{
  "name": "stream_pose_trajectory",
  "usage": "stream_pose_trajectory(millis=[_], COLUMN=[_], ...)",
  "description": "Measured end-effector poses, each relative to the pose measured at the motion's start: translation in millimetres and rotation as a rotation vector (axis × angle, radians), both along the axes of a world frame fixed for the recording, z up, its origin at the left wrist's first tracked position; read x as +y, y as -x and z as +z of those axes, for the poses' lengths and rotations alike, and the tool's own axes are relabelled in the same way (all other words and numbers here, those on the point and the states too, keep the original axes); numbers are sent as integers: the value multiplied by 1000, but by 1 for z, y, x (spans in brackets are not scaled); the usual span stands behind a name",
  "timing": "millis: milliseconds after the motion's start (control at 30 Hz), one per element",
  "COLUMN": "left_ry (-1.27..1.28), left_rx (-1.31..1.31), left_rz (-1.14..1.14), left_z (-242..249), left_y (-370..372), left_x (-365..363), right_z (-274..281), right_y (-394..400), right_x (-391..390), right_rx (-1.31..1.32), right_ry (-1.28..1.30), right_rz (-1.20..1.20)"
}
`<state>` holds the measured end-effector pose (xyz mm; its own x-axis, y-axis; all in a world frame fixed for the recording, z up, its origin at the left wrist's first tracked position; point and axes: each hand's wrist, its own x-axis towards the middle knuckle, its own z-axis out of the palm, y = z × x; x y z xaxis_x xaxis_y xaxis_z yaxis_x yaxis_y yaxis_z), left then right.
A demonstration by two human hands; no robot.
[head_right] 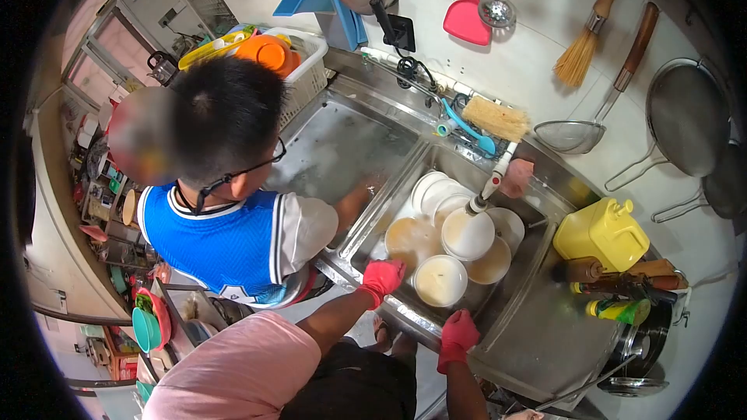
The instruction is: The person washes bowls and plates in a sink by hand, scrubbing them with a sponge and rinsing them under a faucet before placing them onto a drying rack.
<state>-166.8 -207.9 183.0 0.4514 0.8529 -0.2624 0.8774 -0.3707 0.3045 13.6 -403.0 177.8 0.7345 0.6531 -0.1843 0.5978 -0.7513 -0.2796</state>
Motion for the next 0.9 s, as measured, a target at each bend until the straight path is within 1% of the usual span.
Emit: stream_pose_trajectory(millis=[67, 167, 567, 900], left_ry=[-16, -26, -34, -11], left_rx=[-7, -8, -39, -47], left_rz=[0, 1, 27, 43], left_z=[1, -5, -9, -10], left_y=[0, 1, 1, 0], left_x=[0, -1, -1, 0], right_z=[-7, -1, -11, -3], right_y=[-1, 0, -1, 0], right_x=[-3, -1, -2, 0], right_rx=[-8, -9, -41, -16], right_ry=[-16, 15, 8, 16], right_rz=[6, -1, 2, 6])
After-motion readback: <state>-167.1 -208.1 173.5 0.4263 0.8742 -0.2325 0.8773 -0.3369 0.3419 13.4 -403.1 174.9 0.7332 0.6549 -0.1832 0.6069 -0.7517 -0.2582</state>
